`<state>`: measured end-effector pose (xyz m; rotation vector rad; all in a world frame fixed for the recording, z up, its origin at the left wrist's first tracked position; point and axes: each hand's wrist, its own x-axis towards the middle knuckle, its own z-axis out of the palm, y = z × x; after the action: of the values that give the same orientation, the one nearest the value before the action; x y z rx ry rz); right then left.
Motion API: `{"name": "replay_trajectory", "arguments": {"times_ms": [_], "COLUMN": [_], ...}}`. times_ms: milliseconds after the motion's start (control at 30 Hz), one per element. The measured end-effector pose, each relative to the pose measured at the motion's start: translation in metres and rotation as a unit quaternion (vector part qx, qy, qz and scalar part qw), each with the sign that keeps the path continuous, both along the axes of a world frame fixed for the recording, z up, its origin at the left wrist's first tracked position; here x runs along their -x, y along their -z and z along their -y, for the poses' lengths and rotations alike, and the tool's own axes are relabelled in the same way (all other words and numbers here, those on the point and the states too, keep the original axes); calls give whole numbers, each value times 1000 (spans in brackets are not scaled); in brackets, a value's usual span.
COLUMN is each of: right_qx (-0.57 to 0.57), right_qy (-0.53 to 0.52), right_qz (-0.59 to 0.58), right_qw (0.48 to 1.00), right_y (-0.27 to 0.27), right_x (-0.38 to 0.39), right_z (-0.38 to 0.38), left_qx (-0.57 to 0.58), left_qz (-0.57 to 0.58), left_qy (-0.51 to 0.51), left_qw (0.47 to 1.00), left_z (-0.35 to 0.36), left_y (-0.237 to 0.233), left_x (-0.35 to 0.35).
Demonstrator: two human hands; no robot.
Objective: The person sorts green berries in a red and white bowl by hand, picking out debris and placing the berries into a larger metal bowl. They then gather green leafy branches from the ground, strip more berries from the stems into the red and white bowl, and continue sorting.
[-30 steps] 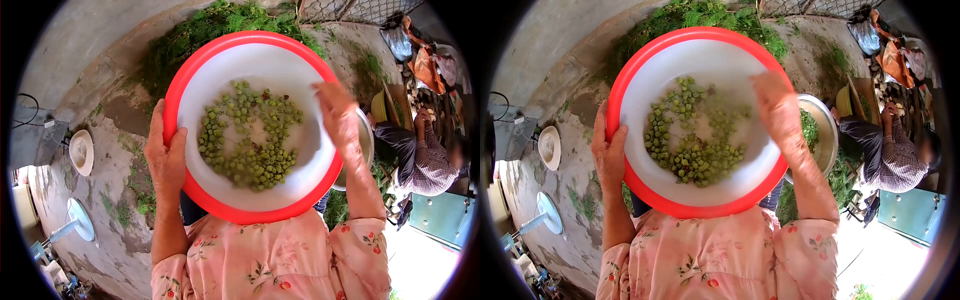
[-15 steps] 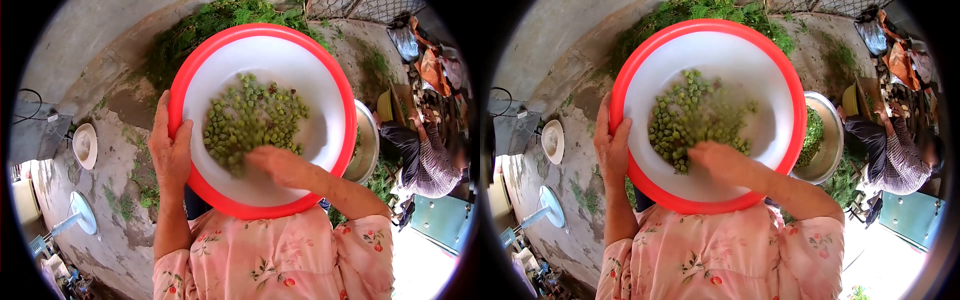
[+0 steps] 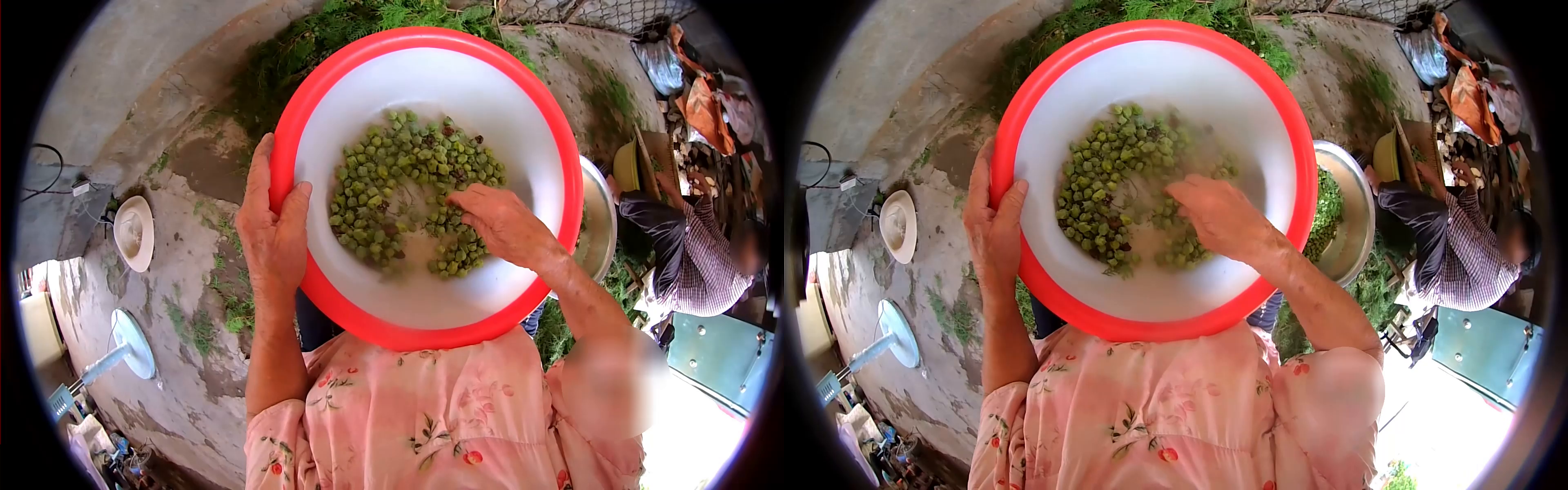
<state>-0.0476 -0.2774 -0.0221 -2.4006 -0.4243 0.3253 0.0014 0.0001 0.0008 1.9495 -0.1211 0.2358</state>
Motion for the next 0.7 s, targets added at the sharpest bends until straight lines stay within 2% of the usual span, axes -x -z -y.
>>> {"name": "replay_trajectory", "arguments": {"times_ms": [100,200,300,333,433,533,633,700], "right_qx": [-66,-5,-66,-19,-63,-85,-106,-82], "right_qy": [-40,-106,-17,0,-27,-86,-109,-139], "right_qz": [-80,-65,74,94,159,24,-48,-65], "right_qw": [994,992,995,995,985,992,987,985], "right_y": [17,25,33,24,21,8,5,9], "right_x": [1,2,-5,-7,-6,3,0,-5], "right_z": [-5,-15,-6,-4,-9,-35,-57,-62], "left_qx": [-10,-36,-34,-27,1,6,-2,-7], "left_qz": [1,20,31,29,11,15,19,20], "left_qy": [4,6,5,6,3,2,2,5], "left_qw": [1000,999,999,999,1000,1000,1000,1000], "left_z": [-1,-2,-3,-3,0,0,-3,-3], "left_y": [0,-2,1,1,0,3,5,4], "left_x": [0,-2,0,0,1,-1,-2,-1]}}
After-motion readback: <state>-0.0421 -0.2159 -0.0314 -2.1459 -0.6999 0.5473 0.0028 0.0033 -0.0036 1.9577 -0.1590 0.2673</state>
